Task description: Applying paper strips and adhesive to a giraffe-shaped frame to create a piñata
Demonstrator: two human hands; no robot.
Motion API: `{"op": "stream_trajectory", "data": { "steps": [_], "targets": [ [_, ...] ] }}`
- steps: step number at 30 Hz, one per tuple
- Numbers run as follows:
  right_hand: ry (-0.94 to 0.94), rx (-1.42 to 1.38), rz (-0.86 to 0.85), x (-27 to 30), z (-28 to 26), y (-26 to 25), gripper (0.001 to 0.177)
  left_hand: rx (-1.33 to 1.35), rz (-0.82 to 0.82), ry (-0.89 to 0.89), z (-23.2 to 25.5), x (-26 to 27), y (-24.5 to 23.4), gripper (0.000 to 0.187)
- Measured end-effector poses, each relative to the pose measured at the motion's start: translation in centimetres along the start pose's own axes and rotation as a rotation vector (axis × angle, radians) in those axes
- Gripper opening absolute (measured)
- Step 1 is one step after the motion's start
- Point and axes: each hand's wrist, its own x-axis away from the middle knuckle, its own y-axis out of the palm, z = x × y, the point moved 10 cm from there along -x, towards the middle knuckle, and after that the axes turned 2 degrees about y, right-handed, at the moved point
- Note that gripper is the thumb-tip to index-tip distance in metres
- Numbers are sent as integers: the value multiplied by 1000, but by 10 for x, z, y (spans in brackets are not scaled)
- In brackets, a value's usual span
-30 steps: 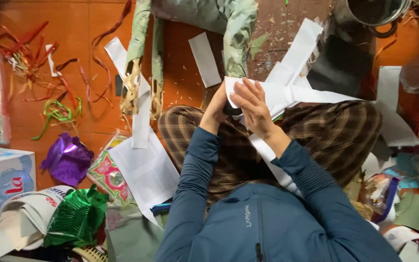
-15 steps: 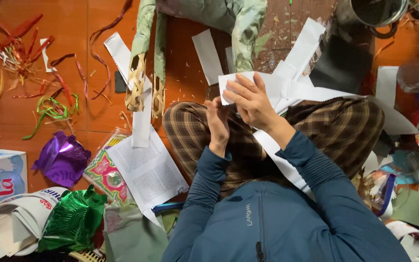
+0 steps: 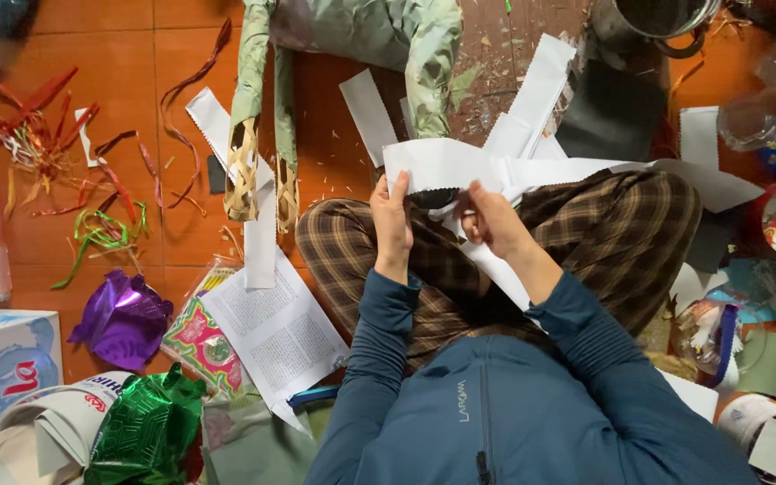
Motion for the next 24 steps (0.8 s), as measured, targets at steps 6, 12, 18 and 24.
{"op": "stream_trajectory", "data": {
  "steps": [6, 12, 18, 24],
  "targets": [
    [-52, -405, 341, -24, -1, -29, 18, 30, 49, -115, -35, -11, -25, 15],
    [-253, -234, 408, -8, -37, -19, 15, 0, 104, -166, -93, -35, -58, 18],
    [-331, -139, 414, -16, -29, -25, 33, -332, 22, 85, -15, -10, -15, 60],
    [-388, 69, 413, -32, -22, -29, 52, -515, -202, 293, 17, -15, 6, 47]
  ]
}}
